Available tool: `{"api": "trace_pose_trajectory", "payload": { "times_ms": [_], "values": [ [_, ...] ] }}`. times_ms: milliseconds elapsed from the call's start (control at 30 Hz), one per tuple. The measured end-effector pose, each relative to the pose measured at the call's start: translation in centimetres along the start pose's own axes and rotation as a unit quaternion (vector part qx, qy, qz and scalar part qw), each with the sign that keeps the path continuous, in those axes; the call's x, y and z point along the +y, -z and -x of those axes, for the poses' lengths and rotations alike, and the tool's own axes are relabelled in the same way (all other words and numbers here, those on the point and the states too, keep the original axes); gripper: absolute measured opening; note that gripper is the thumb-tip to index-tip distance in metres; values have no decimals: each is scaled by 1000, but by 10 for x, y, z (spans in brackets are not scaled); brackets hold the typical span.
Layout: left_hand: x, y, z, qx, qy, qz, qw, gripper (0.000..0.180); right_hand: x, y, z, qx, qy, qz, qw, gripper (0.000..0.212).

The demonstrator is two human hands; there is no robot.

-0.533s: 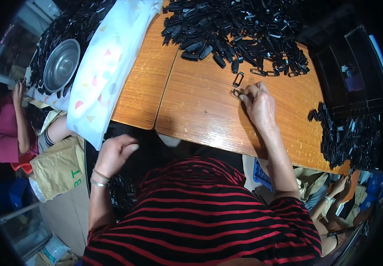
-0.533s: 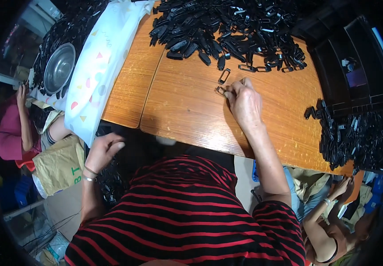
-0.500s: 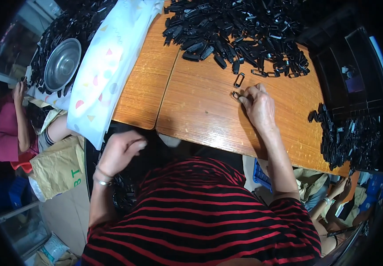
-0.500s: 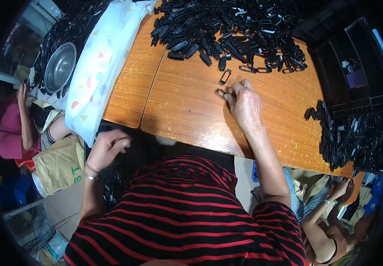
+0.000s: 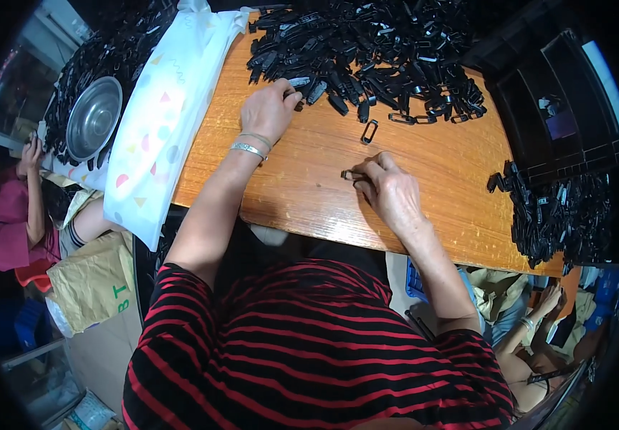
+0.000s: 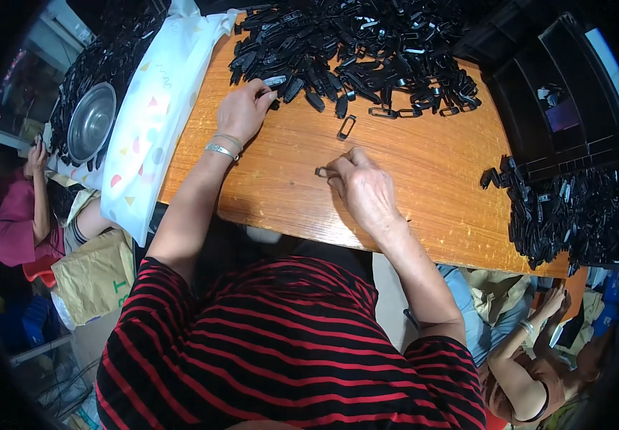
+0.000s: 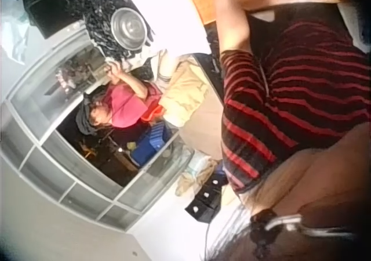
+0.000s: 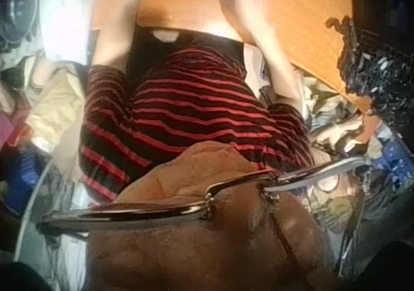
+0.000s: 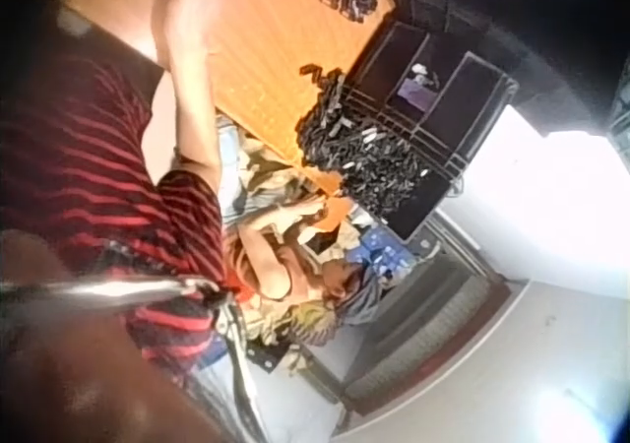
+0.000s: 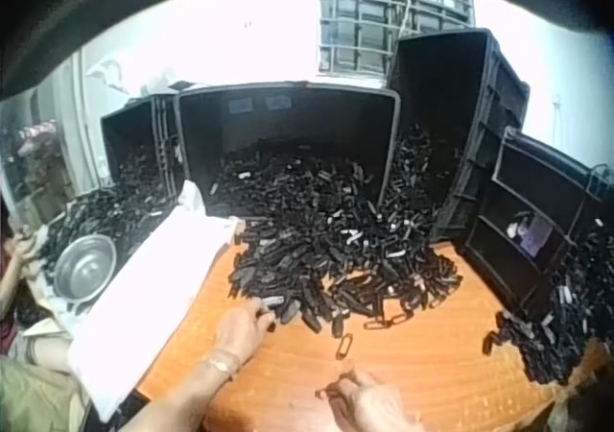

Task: Manually joining two small black plastic components together.

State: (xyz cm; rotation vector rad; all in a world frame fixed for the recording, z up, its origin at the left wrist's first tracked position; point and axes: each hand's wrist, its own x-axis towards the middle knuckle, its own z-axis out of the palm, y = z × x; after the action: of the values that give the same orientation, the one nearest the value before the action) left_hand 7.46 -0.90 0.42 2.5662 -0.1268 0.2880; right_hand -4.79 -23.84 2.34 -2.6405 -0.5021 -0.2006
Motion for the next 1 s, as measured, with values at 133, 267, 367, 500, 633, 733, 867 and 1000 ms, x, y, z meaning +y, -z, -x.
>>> {"api": "trace_pose_trajectory", "payload": {
  "times_ms": [133, 267, 367, 500, 633, 733, 867, 1000],
  "values": [
    [-1, -4, -1, -11, 15, 9, 1000, 20, 6, -1, -2, -15, 44, -3, 999, 24],
    [-7, -3, 0, -16, 38, 60, 997, 24, 2, 6, -9, -66, 26, -9, 997, 21],
    [-3, 0, 0, -19, 68, 64, 995, 31, -1, 9, -14, -95, 17, -4, 995, 19],
    [-2, -5, -4, -21, 63, 33, 997, 33, 5, 10, -28, -118, 3, -25, 993, 32],
    [11, -6, -1, -73, 39, 13, 996, 30, -2, 10, -40, -110, -34, -37, 993, 38],
    [15, -12, 12, -47, -14, 14, 999, 26, -9, 7, -43, -74, -17, -40, 996, 42],
    [11, -18, 27, -31, -33, 120, 992, 18, 1, -4, -44, -106, -114, -140, 978, 32],
    [13, -15, 47, -96, 84, 555, 822, 20, -1, -7, -44, -85, -167, -365, 912, 22]
  ]
}}
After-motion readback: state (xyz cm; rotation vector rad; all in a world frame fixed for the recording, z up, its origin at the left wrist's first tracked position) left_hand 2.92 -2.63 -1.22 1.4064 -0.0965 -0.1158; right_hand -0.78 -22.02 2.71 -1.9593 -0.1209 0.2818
